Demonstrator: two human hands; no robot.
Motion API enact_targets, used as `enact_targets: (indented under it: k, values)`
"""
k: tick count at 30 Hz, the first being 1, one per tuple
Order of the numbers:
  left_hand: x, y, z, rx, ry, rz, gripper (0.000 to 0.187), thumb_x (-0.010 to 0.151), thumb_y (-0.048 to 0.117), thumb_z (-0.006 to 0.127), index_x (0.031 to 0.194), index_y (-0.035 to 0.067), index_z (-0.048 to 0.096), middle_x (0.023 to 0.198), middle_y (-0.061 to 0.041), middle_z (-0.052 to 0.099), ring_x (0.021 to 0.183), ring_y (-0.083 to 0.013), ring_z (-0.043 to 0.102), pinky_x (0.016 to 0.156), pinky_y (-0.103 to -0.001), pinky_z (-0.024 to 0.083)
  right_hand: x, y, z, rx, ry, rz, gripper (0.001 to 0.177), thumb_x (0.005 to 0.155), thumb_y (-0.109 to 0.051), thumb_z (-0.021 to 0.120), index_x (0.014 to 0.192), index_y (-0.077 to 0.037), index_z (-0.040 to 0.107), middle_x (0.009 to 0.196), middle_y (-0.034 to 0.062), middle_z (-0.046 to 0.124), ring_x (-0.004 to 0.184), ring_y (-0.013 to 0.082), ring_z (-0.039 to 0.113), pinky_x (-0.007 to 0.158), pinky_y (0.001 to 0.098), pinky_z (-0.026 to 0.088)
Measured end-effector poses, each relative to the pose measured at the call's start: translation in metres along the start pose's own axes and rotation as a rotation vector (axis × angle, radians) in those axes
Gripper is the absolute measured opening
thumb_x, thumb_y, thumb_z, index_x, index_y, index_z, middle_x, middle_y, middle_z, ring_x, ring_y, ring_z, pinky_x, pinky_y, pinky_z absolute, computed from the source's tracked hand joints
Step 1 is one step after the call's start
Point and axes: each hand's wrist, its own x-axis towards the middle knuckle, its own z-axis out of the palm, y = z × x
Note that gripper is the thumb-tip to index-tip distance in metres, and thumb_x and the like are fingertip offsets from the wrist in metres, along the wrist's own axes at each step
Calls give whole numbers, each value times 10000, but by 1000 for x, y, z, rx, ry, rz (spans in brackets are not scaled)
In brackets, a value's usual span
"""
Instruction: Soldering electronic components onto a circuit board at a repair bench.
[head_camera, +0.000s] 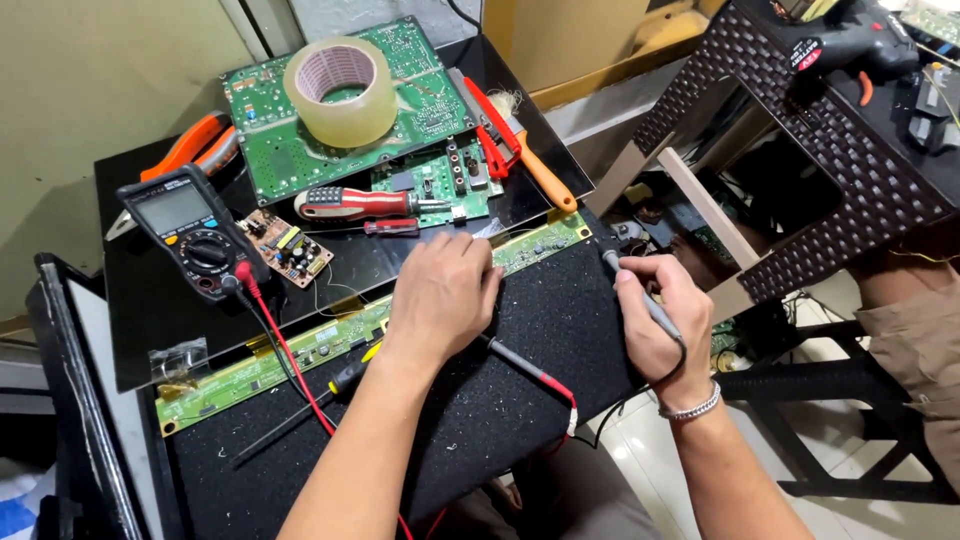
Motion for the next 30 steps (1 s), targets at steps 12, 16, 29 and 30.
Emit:
enact_targets:
  k: [12, 16, 29, 30]
  values:
    - [1, 0, -1, 6, 9, 11, 215, 893, 322, 653, 776, 168, 561, 739, -41, 554, 765, -293, 627, 652, -407, 497, 1, -4, 2, 5, -18, -21, 111, 985, -72, 669, 1032, -55, 768, 773, 98, 729, 775, 296, 711, 764, 402, 566]
    - [1, 0, -3, -3, 1, 7, 205, 892, 313, 654, 778, 167, 567, 739, -38, 559, 764, -294, 630, 651, -409, 500, 1, -4, 0, 22, -19, -14, 122, 993, -70, 656, 1032, -50, 769, 769, 97, 737, 774, 302, 717, 773, 410, 567]
    - [-1, -2, 3, 14, 27, 25, 215, 883, 330, 660, 778, 169, 563, 735, -54, 559, 767, -307, 629, 656, -421, 504, 31, 10, 5, 27, -33, -210, 167, 1026, -63, 663, 1166, -49, 753, 987, 163, 760, 996, 390, 713, 918, 457, 547]
    - [-2, -1, 4, 11, 29, 25, 218, 881, 335, 660, 777, 170, 563, 736, -53, 562, 765, -307, 631, 653, -423, 504, 32, 13, 7, 29, -87, -236, 202, 983, -58, 675, 1171, -66, 749, 983, 161, 756, 1002, 396, 706, 915, 482, 544]
